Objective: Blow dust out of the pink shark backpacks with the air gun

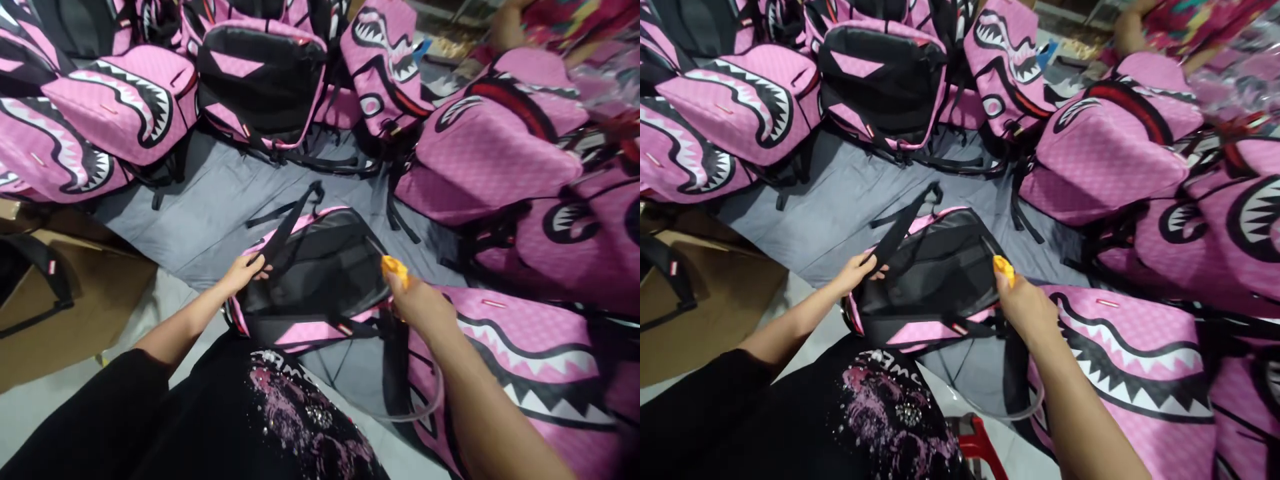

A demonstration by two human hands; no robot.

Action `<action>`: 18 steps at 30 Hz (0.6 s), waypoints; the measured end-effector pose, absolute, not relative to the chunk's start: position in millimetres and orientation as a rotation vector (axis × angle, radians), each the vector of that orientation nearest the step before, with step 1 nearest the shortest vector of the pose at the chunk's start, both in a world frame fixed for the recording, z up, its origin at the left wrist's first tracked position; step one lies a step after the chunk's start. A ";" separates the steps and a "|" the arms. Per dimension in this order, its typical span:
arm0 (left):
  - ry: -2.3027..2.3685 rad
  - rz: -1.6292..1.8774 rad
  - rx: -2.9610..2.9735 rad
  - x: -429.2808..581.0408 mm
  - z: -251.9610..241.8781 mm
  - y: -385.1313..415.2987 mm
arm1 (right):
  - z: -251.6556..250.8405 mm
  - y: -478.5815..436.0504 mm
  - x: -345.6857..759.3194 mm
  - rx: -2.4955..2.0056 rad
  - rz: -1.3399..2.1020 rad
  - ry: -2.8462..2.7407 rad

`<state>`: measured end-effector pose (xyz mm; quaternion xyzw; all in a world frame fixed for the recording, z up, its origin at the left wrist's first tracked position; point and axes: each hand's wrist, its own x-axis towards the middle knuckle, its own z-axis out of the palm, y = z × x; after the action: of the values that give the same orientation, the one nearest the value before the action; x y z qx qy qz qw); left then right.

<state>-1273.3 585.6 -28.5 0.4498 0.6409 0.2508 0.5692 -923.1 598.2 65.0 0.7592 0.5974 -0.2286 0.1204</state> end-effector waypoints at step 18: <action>1.751 0.028 1.849 -1205.2 -42.5 555.1 | 100.5 601.5 -963.7 1.741 -1.226 1.694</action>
<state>-1205.2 555.1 -42.5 0.6941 0.6575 0.0104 0.2930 -963.7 601.5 100.5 0.6257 0.6088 -0.4406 0.2090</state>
